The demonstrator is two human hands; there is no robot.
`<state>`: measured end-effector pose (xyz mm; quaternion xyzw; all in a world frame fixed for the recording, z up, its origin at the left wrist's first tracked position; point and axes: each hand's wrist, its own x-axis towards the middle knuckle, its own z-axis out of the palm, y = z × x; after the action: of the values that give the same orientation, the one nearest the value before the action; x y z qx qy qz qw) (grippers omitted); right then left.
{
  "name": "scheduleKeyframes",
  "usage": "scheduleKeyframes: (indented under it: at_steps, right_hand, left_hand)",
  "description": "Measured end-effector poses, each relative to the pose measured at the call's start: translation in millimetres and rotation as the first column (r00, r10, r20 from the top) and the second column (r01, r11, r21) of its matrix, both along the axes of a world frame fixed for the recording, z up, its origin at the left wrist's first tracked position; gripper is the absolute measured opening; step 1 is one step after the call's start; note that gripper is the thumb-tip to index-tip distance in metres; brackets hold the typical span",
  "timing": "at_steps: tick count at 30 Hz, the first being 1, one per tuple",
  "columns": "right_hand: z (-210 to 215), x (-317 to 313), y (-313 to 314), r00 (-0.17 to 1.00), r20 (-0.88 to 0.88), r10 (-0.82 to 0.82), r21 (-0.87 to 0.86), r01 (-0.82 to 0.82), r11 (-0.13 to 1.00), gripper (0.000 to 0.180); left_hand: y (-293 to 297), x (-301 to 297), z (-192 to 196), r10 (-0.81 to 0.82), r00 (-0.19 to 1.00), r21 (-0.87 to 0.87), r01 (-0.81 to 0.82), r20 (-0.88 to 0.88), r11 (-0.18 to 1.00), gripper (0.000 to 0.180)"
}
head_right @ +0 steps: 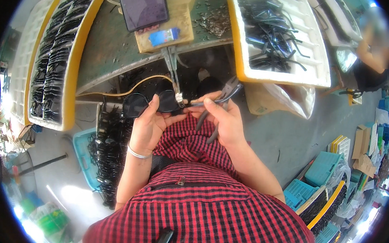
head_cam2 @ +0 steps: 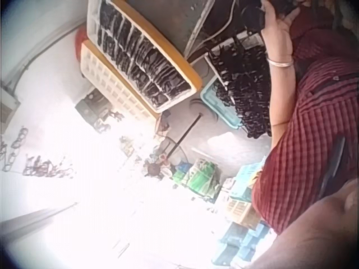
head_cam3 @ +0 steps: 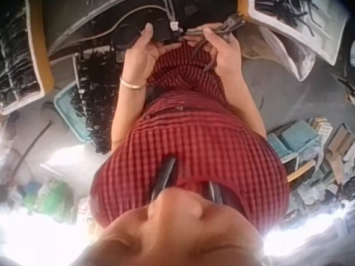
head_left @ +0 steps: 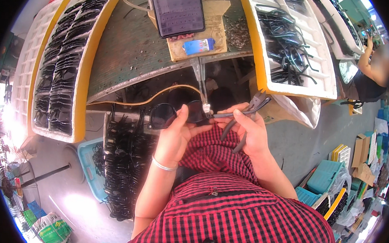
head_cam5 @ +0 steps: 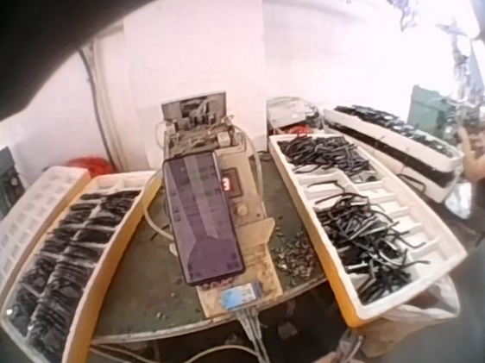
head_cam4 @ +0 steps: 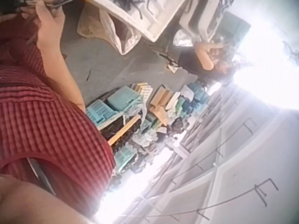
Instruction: The person repeatedly picks up sunglasses frames and arms from trays, uses pliers to attach the arms to the frames, and places the assembled units into a tray. The process is repeated multiple times in a continuous assembly loop.
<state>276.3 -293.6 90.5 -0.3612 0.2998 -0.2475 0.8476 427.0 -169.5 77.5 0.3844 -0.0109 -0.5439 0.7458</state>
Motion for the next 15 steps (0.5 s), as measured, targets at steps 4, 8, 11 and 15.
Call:
scheduleKeyframes:
  at_steps: [4,8,11,15]
  right_hand:
    - [-8,-1,0,0.999,-0.032,-0.004,0.039,0.005,0.999,0.016]
    - [-16,-5,8,0.996,-0.072,0.050,0.199,-0.035,0.979,0.017]
    - [-9,-15,20,0.989,-0.073,0.126,0.347,-0.093,0.933,0.021]
    - [15,-32,29,0.978,0.023,0.206,0.477,-0.192,0.858,0.029]
  left_hand:
    - [0,-1,-3,0.006,1.000,0.011,-0.006,0.000,1.000,0.037]
    - [16,0,-21,-0.062,0.990,0.016,0.064,-0.128,0.998,0.043]
    - [37,-3,-22,-0.162,0.959,-0.061,0.152,-0.232,0.987,0.048]
    - [61,-18,11,-0.200,0.949,-0.128,0.173,-0.244,0.977,0.056]
